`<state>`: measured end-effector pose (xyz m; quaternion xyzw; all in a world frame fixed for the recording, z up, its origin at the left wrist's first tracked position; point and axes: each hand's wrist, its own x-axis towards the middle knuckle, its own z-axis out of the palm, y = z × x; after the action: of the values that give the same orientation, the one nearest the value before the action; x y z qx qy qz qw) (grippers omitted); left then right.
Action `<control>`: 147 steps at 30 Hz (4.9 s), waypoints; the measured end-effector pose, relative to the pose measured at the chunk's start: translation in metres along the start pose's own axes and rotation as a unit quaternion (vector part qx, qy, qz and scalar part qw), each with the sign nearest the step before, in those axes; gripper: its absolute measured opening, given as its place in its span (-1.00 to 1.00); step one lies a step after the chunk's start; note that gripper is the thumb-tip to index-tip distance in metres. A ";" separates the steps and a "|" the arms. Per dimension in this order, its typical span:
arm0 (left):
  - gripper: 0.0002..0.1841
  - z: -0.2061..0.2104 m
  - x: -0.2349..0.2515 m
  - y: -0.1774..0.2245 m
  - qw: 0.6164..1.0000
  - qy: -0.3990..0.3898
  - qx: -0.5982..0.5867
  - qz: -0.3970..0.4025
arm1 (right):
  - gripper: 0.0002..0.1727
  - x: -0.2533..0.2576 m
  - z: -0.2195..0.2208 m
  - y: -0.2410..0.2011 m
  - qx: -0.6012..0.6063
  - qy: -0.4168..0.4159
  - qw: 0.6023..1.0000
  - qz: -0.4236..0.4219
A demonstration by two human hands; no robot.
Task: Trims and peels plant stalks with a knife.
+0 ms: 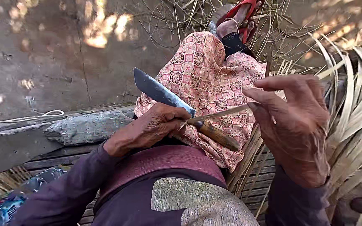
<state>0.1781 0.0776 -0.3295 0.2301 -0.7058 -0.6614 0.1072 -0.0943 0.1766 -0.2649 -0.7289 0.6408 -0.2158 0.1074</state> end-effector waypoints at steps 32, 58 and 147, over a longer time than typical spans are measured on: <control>-0.76 -0.033 0.037 0.033 0.951 0.229 -0.196 0.064 | -0.24 -0.058 0.061 -0.012 0.580 0.185 0.774 0.175; -0.87 0.007 0.056 0.061 0.919 0.200 -0.308 0.143 | -0.15 0.053 0.016 -0.052 -0.032 0.176 0.979 -0.094; -0.91 -0.066 0.079 0.117 0.806 0.365 0.222 0.410 | -0.48 0.082 0.027 -0.079 0.647 0.071 0.752 0.100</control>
<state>0.1177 -0.0159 -0.2196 0.1612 -0.7706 -0.2487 0.5643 -0.0048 0.1056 -0.2400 -0.3996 0.4225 -0.6182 0.5288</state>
